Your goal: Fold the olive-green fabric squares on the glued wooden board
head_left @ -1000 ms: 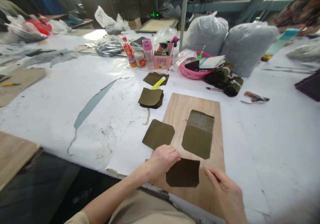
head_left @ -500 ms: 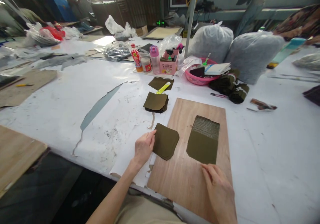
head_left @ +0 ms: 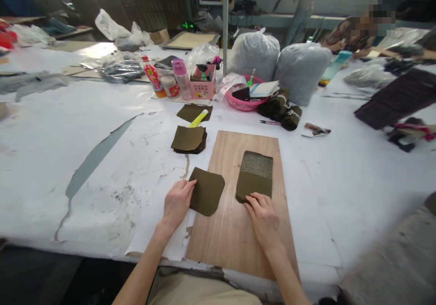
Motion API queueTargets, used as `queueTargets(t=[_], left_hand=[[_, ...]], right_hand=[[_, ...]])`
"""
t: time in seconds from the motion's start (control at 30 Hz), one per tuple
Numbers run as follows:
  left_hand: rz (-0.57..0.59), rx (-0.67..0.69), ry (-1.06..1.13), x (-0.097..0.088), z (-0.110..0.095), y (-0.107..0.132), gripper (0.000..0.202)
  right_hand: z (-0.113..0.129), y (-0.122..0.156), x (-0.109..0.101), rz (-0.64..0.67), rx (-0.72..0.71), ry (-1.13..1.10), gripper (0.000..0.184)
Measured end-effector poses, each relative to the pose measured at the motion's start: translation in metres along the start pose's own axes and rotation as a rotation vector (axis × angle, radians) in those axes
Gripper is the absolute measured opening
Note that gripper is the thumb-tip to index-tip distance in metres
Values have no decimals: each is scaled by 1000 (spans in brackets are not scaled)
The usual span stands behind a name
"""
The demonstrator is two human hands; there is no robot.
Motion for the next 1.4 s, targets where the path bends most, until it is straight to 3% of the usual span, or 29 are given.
queueTargets(t=[0.13,0.33,0.47,0.63,0.7,0.87,0.97,1.0,1.1,1.17,1.2,1.23,1.3,1.4], left_hand=[[-53,35,-52,-1,0,-1,25],[-196,69,-121,-19,-12,-2,23],[-106,197,68,-14,-50,-4,23],[124,549,68,23,-119,-8,34],[155,585,-14,39,-136,-12,36],[163,586,-157,61,-143,-14,37],[156,592,-175,64,-140,-12,39],[161,588,-172,65,-140,-11,39],[186,568,-142,64,-139,-13,37],[209,555,-95,60,-139,-16,34],[225,545,-55,57,-139,-18,33],[235,532,1,52,-139,-20,30],[258,464,126,39,-136,-24,23],[312,384,305,21,-131,-23,20]], right_hand=[[3,-4,-2,2,23,-52,16],[-7,-3,-4,-38,198,-279,13],[-16,-4,-4,-33,393,-448,16],[-20,-7,-5,-60,618,-779,15],[-23,-6,-5,-96,680,-876,17],[-57,-2,-21,-352,822,-994,27],[-88,6,-54,-574,878,-1044,27],[-97,11,-69,-706,902,-1070,25],[-102,29,-109,-865,894,-955,22],[-86,41,-121,-729,879,-847,19],[-72,46,-121,-542,834,-733,17],[-55,50,-114,-287,770,-632,17],[-21,60,-95,35,630,-520,16],[19,76,-64,250,519,-443,15]])
Point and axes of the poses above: each hand's wrist, its own y-axis away from the middle knuckle, its own x-axis out of the palm, z = x × y, the point moved 3 cm from there along -y, towards the middle knuckle, and after that the axes turned 5 degrees about -z, right-handed, at the moved point
